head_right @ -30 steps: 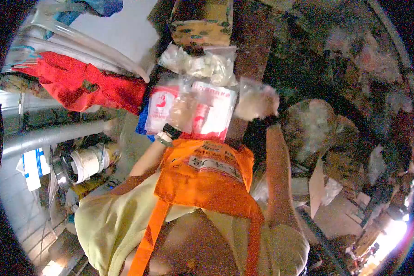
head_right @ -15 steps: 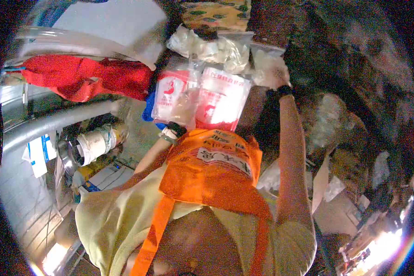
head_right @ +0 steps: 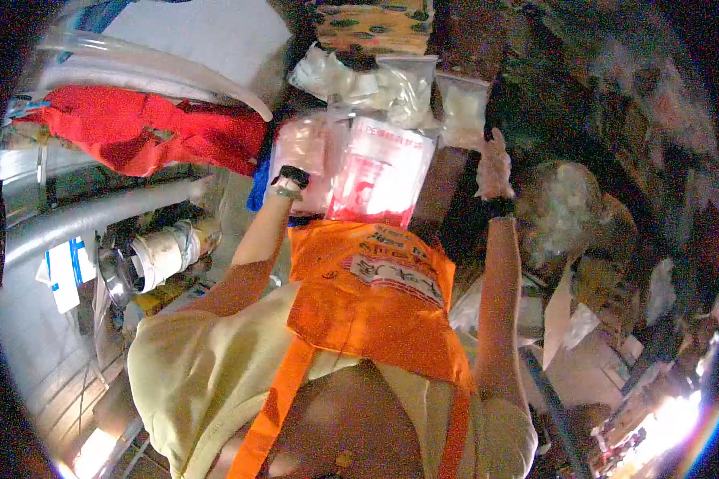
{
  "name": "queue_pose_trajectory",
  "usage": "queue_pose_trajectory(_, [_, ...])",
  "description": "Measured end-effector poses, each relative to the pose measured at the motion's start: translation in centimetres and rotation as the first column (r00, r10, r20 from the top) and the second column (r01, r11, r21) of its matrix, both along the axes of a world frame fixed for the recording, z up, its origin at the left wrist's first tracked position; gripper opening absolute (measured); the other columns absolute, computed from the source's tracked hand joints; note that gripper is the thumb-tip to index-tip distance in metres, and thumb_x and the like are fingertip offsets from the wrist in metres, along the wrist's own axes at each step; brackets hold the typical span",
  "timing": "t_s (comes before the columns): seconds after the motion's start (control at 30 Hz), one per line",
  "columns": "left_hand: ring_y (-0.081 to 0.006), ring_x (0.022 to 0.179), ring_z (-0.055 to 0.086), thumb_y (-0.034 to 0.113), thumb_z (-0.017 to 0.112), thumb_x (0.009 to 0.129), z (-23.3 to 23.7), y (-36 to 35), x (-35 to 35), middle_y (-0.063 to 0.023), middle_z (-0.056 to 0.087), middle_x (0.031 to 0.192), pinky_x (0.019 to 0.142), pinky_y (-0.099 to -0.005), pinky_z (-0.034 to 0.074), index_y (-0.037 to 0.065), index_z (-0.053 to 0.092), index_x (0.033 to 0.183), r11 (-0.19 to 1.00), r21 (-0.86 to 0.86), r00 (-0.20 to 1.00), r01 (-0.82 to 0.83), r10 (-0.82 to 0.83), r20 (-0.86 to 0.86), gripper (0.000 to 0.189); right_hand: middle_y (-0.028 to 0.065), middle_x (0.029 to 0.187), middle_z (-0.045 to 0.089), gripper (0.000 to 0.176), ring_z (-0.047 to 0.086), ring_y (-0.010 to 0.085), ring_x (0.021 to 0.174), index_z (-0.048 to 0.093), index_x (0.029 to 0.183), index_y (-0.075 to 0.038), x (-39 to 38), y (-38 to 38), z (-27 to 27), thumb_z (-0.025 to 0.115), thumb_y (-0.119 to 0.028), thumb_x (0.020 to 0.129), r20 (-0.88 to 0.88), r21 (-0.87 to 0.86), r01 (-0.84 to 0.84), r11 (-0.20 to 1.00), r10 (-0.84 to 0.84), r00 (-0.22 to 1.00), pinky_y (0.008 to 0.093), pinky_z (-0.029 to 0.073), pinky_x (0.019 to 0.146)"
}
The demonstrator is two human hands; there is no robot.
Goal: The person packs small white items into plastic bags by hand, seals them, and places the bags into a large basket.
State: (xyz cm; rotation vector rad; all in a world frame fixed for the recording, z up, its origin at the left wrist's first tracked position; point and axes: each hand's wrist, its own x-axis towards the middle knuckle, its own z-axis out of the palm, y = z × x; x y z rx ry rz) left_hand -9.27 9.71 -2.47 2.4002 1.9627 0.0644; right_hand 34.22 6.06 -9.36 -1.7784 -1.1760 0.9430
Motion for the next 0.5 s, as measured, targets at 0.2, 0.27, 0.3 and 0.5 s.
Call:
queue_pose_trajectory(0.2, [-0.023,0.073,0.067,0.02,0.071,0.085,7.1,-1.5,0.5,-0.0111,0.072,0.087,0.067,-0.0328,0.052,0.008,0.073,0.096,0.982,0.064,0.77,-0.178,0.099,0.63,0.016,0.0146,0.139,0.053,0.051,0.055,0.0308,0.12,0.056,0.129,-0.004,-4.5,0.5,5.9,0.065,-0.033,0.088,0.231,-0.06,0.064,0.996,-0.049,0.972,0.0411,0.045,0.1])
queue_pose_trajectory(0.27, [-0.0161,0.072,0.062,0.013,0.069,0.083,6.2,-2.7,0.0,-0.0041,0.069,0.083,0.066,-0.0303,0.05,0.005,0.07,0.093,0.983,-0.182,0.349,-0.036,0.183,0.919,0.013,0.0145,0.139,0.053,0.05,0.057,0.0323,0.119,0.06,0.125,-0.004,-6.9,-0.4,8.3,0.066,-0.035,0.087,0.076,-0.072,0.067,0.995,-0.061,0.995,0.0421,0.047,0.099])
queue_pose_trajectory(0.3, [-0.0133,0.072,0.061,0.016,0.07,0.085,7.4,-3.2,0.8,-0.0012,0.068,0.083,0.068,-0.029,0.049,0.006,0.071,0.087,0.942,-0.334,0.263,0.02,0.317,0.911,0.01,0.0144,0.132,0.057,0.046,0.06,0.0291,0.112,0.06,0.124,-0.003,-7.8,-1.5,7.8,0.064,-0.031,0.088,-0.316,0.014,-0.004,1.0,0.008,0.949,0.0399,0.049,0.094])
queue_pose_trajectory(0.5, [-0.0095,0.078,0.059,0.009,0.064,0.087,6.1,-5.4,4.8,-0.0018,0.063,0.09,0.067,-0.0241,0.048,0.002,0.067,0.101,0.762,-0.575,-0.095,0.298,0.624,0.776,0.016,0.011,0.099,0.069,0.035,0.063,0.0166,0.086,0.062,0.115,0.001,-15.3,-5.0,19.0,0.062,-0.024,0.09,-0.345,-0.137,-0.374,0.917,0.31,0.886,0.0294,0.051,0.075])
